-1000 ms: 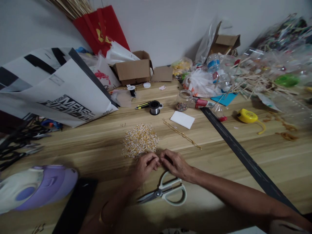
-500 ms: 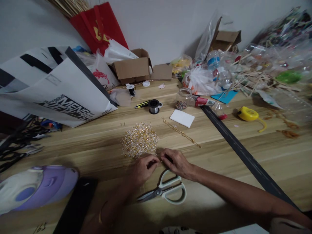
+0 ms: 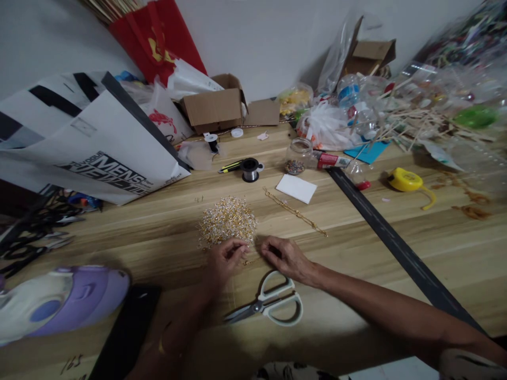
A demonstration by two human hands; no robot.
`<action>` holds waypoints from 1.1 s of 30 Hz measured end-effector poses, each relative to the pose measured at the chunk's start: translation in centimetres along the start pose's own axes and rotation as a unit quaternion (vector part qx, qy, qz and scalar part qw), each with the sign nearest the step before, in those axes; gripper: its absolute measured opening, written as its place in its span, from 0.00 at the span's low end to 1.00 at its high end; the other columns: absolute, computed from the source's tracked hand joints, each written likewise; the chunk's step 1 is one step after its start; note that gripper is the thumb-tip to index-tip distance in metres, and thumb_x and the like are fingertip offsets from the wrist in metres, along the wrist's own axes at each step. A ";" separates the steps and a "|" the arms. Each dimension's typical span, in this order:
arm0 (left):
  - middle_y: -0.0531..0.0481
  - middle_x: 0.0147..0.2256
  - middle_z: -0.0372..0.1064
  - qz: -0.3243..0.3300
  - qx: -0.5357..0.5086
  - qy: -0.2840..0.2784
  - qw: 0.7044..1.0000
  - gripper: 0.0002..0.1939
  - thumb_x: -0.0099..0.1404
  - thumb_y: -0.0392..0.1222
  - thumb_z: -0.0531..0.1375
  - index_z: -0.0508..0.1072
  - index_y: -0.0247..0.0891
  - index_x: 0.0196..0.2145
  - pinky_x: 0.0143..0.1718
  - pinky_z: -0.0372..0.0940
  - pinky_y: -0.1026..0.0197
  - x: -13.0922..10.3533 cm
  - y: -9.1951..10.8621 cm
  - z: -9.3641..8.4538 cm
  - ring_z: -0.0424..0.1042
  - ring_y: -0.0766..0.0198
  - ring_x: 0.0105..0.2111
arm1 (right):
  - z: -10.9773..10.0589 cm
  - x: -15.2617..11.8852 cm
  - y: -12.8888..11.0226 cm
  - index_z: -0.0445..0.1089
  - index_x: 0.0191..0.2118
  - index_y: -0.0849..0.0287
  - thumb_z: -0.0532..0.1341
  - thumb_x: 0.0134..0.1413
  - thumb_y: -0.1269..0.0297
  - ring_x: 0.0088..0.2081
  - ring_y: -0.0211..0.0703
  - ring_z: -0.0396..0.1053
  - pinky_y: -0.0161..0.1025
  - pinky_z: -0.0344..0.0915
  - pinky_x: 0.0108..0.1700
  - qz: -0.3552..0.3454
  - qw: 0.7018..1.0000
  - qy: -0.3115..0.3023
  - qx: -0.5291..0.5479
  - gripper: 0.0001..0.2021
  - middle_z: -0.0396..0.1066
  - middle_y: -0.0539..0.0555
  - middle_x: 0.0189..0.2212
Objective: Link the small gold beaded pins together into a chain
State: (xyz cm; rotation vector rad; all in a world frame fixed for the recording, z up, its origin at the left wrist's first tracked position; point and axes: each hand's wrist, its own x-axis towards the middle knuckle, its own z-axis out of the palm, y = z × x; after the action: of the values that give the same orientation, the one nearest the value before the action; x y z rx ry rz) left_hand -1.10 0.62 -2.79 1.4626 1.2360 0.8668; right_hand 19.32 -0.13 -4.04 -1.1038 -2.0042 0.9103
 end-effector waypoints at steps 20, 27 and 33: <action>0.49 0.30 0.73 0.119 0.229 0.018 0.966 0.07 0.61 0.39 0.56 0.73 0.37 0.32 0.33 0.65 0.63 1.6 2.1 -1.9 0.70 0.65 0.31 | -0.1 0.1 -0.1 0.64 0.31 0.59 0.54 0.57 0.71 0.28 0.37 0.64 0.31 0.59 0.30 -0.054 0.999 0.002 0.008 0.05 0.66 0.51 0.28; 0.47 0.32 0.68 0.219 0.460 -0.093 0.856 0.08 0.64 0.35 0.53 0.71 0.36 0.31 0.40 0.61 0.56 1.9 2.7 -1.0 0.64 0.59 0.37 | -0.1 0.0 0.0 0.64 0.31 0.59 0.54 0.56 0.71 0.27 0.37 0.63 0.31 0.57 0.29 -0.038 0.999 -0.004 -0.003 0.04 0.67 0.51 0.27; 0.47 0.32 0.67 0.222 0.516 -0.123 0.818 0.09 0.65 0.34 0.52 0.71 0.35 0.30 0.41 0.60 0.55 2.4 2.9 -0.4 0.63 0.58 0.37 | -0.2 0.1 -0.2 0.65 0.31 0.59 0.55 0.54 0.74 0.27 0.36 0.63 0.31 0.57 0.30 -0.040 0.999 -0.005 -0.005 0.05 0.66 0.50 0.26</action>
State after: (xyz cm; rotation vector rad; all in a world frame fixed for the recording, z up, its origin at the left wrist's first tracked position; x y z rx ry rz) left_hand -0.13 3.09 -0.08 2.7174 1.2190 0.1965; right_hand 19.36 -0.07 -3.79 -1.0194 -2.0468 0.8672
